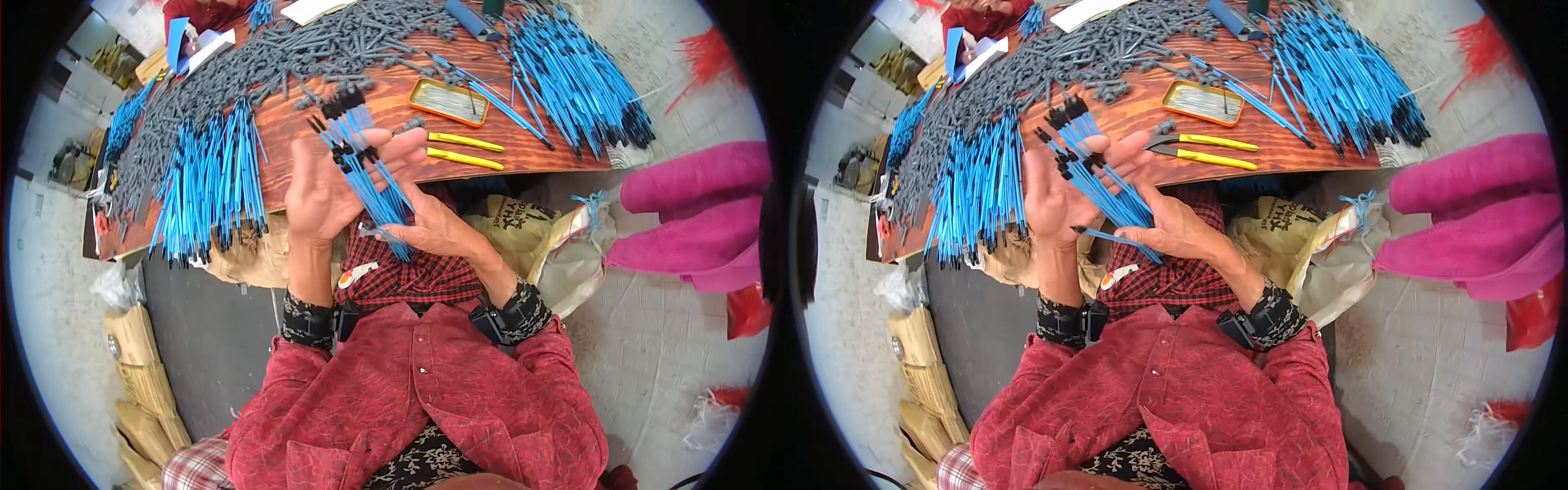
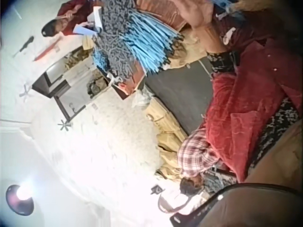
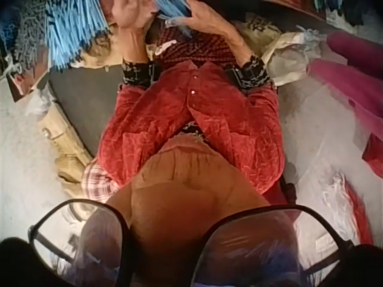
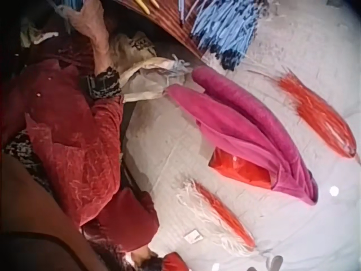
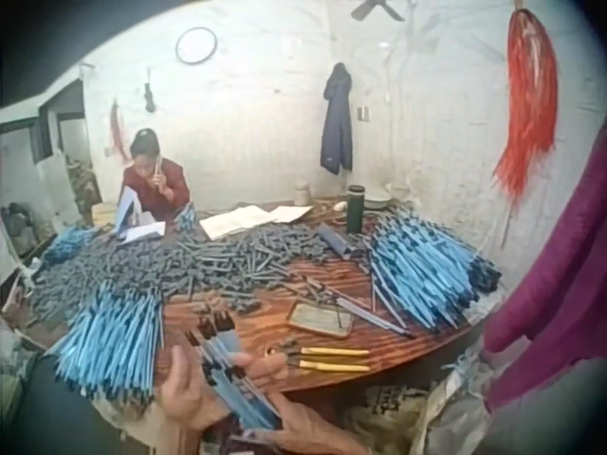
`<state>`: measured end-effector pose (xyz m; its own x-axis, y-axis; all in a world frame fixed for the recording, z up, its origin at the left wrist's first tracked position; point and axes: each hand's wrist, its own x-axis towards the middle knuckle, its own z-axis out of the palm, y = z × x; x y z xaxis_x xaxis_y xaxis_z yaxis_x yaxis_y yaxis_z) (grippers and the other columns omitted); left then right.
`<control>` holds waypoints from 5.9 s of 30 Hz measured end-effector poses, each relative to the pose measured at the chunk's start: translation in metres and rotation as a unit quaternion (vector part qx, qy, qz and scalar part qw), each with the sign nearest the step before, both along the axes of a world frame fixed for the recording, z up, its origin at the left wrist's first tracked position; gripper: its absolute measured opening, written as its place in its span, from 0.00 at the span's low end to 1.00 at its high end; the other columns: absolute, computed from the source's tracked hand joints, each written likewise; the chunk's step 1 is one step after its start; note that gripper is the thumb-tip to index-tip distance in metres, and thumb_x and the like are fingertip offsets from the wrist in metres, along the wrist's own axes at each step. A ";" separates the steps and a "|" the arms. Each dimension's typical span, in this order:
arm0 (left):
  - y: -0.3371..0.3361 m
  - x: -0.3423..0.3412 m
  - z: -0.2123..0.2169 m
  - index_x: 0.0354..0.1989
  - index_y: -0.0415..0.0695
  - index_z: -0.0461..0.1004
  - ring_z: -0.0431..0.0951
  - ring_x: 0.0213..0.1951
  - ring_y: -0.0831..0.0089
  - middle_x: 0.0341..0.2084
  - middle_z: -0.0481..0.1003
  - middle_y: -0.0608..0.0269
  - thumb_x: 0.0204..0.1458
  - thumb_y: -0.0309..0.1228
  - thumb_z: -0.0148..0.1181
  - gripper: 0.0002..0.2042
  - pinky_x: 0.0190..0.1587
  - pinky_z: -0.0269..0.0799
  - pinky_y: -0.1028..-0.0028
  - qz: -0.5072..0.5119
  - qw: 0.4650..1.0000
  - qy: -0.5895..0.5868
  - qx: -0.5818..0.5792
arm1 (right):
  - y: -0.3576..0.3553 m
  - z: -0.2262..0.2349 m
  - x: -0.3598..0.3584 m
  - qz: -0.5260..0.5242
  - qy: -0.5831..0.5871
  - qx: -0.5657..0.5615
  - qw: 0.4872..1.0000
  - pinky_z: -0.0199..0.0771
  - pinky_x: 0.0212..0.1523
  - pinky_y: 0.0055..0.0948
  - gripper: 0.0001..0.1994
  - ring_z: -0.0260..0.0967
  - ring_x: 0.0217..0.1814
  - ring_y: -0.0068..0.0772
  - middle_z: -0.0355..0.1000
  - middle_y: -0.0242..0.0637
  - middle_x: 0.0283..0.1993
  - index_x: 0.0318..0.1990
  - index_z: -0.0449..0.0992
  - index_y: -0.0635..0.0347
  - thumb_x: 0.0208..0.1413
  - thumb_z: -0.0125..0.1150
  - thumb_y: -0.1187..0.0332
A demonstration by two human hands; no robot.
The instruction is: Assembling blue cable bundles into black plastic mounting brackets on a production floor.
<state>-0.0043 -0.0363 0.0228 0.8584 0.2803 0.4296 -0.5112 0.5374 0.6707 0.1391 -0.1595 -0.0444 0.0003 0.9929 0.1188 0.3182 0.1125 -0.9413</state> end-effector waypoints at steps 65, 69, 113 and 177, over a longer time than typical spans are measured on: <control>0.034 -0.014 -0.022 0.46 0.40 0.76 0.82 0.48 0.53 0.46 0.80 0.42 0.55 0.20 0.63 0.11 0.55 0.79 0.54 0.329 0.938 0.099 -0.035 | -0.039 -0.009 0.194 -0.400 0.002 0.154 0.903 0.62 0.32 0.24 0.11 0.59 0.31 0.17 0.65 0.27 0.29 0.40 0.72 0.65 0.65 0.55 0.63; 0.039 -0.005 -0.018 0.55 0.37 0.70 0.79 0.53 0.52 0.56 0.73 0.38 0.58 0.23 0.62 0.17 0.61 0.74 0.53 0.368 0.921 0.114 -0.061 | -0.053 0.027 0.146 -0.250 0.104 0.104 0.957 0.50 0.29 0.17 0.11 0.50 0.29 0.10 0.58 0.18 0.29 0.42 0.71 0.61 0.66 0.55 0.61; 0.050 0.002 -0.018 0.42 0.49 0.77 0.82 0.38 0.66 0.34 0.81 0.61 0.57 0.37 0.68 0.09 0.48 0.81 0.61 0.362 0.910 0.122 -0.163 | -0.038 0.022 0.045 -0.262 -0.170 0.310 0.898 0.74 0.33 0.31 0.10 0.76 0.35 0.43 0.75 0.45 0.38 0.44 0.76 0.62 0.55 0.64 0.80; 0.013 -0.022 -0.012 0.59 0.39 0.70 0.83 0.45 0.58 0.57 0.73 0.37 0.62 0.34 0.60 0.19 0.41 0.81 0.70 0.199 0.976 0.075 0.039 | -0.029 -0.027 -0.043 -0.156 -0.229 0.140 0.951 0.72 0.29 0.43 0.05 0.73 0.34 0.50 0.70 0.42 0.38 0.38 0.71 0.61 0.59 0.60 0.70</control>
